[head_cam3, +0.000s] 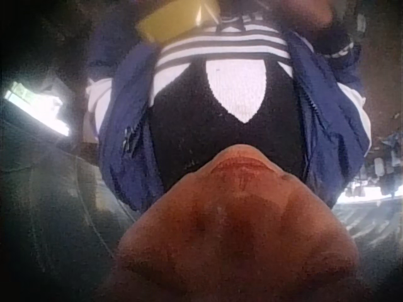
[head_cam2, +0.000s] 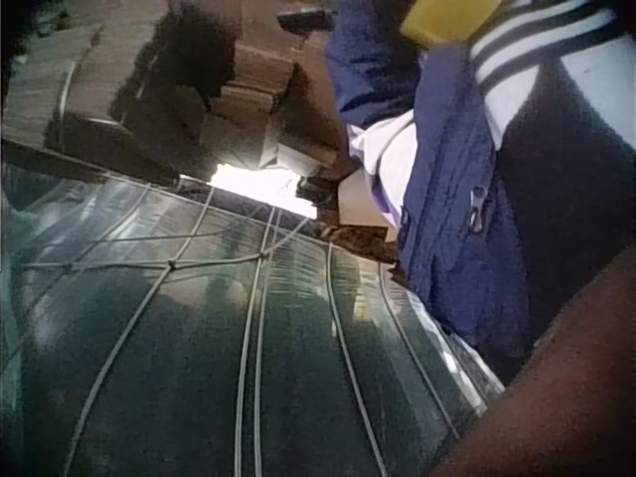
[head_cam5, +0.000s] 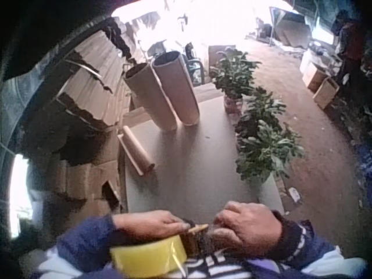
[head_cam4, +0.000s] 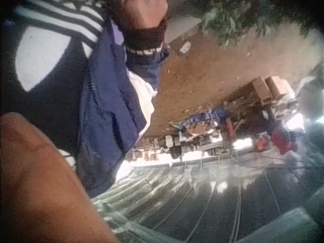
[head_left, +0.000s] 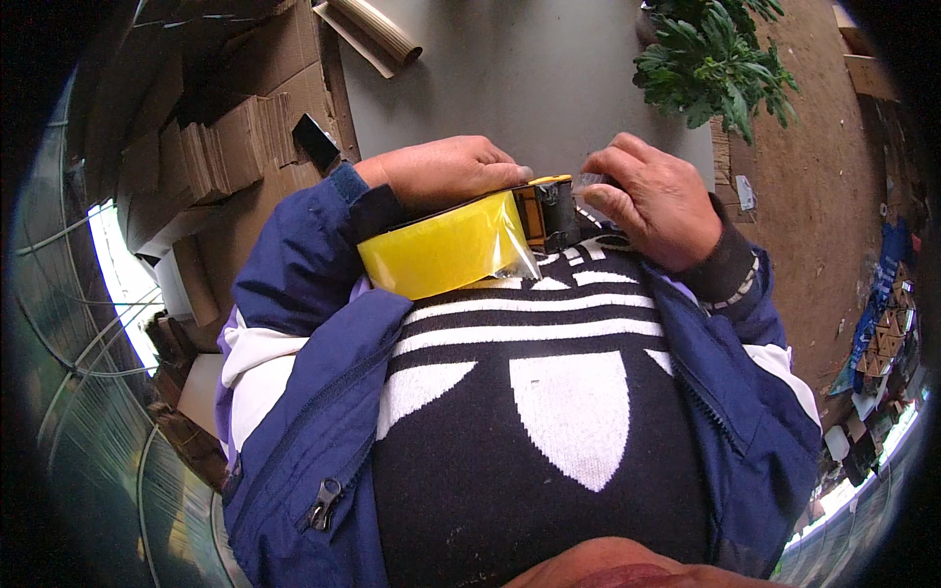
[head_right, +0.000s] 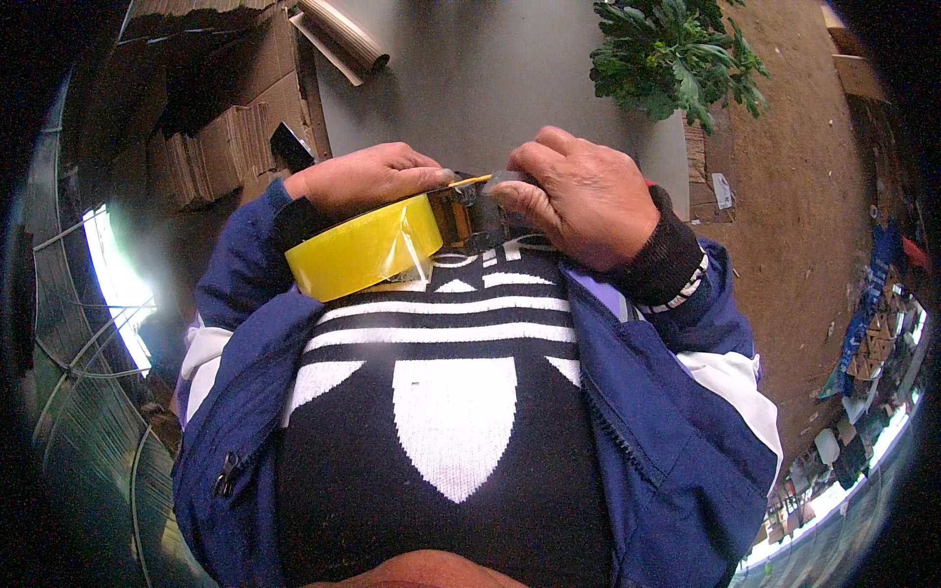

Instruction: The person places a potted plant inside a corrugated cardboard tube, then secures the tube with yellow packing tape. They repeat the process with a second tube, wrapping tape around its circumference and cutting the tape with a dispenser.

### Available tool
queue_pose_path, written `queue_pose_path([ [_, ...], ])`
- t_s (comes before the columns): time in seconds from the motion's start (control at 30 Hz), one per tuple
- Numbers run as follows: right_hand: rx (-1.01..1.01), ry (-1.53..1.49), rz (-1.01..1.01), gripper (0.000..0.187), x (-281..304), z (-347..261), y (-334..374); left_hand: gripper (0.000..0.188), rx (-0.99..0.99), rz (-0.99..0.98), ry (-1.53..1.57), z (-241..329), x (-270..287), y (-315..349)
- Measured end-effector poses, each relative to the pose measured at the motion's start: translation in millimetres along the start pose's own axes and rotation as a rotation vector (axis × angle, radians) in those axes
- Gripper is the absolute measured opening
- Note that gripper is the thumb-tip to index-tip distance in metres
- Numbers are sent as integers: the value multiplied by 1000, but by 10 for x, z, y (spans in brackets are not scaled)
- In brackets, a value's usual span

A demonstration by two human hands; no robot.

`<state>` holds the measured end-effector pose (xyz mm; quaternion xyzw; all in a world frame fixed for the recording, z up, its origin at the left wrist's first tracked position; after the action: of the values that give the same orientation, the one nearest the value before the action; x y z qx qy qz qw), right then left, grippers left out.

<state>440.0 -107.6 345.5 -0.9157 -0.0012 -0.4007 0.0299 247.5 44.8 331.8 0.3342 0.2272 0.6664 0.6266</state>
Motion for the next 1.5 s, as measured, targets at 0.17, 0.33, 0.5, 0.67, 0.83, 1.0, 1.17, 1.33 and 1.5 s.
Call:
queue_pose_path([
  [0.17, 23, -160, 108, 34, -76, 110, 27, 54, 15, -18, 3, 3, 28, 23],
  [0.33, -351, -763, -74, 28, -272, 256, 135, 54, 51, -15, 23, -32, 39, 33],
  [0.5, -350, -1011, -298, 24, -330, 329, 331, 54, 47, 8, 54, -74, 41, 67],
  [0.67, -566, -1200, -189, 19, -414, 480, 389, 56, 73, -28, -7, -50, 66, 88],
  [0.83, -556, -1374, 235, 18, -318, 522, 237, 57, 98, -3, 0, -22, 72, 108],
  [1.0, -68, -684, 248, 15, -120, 244, 67, 55, 76, -34, 18, -15, 86, 108],
  [1.17, 367, 131, 219, 24, -153, -70, -62, 52, 136, -10, 77, -34, 50, 114],
  [1.33, 517, 254, 266, 22, -94, -165, -105, 52, 63, 11, 77, -27, 15, 152],
  [1.5, 566, 338, 328, 23, -118, -179, -135, 51, 75, 26, 41, -45, 20, 164],
])
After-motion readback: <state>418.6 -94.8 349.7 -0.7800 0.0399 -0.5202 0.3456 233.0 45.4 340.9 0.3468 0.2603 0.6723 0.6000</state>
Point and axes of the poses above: each hand's wrist, its own y-axis away from the middle knuckle, its own x-axis out of the back of the hand, z = x × y, the point moved 2 cm from there along -y, towards the middle knuckle, and after that the axes turned 8 degrees about z, right-handed, at the moved point
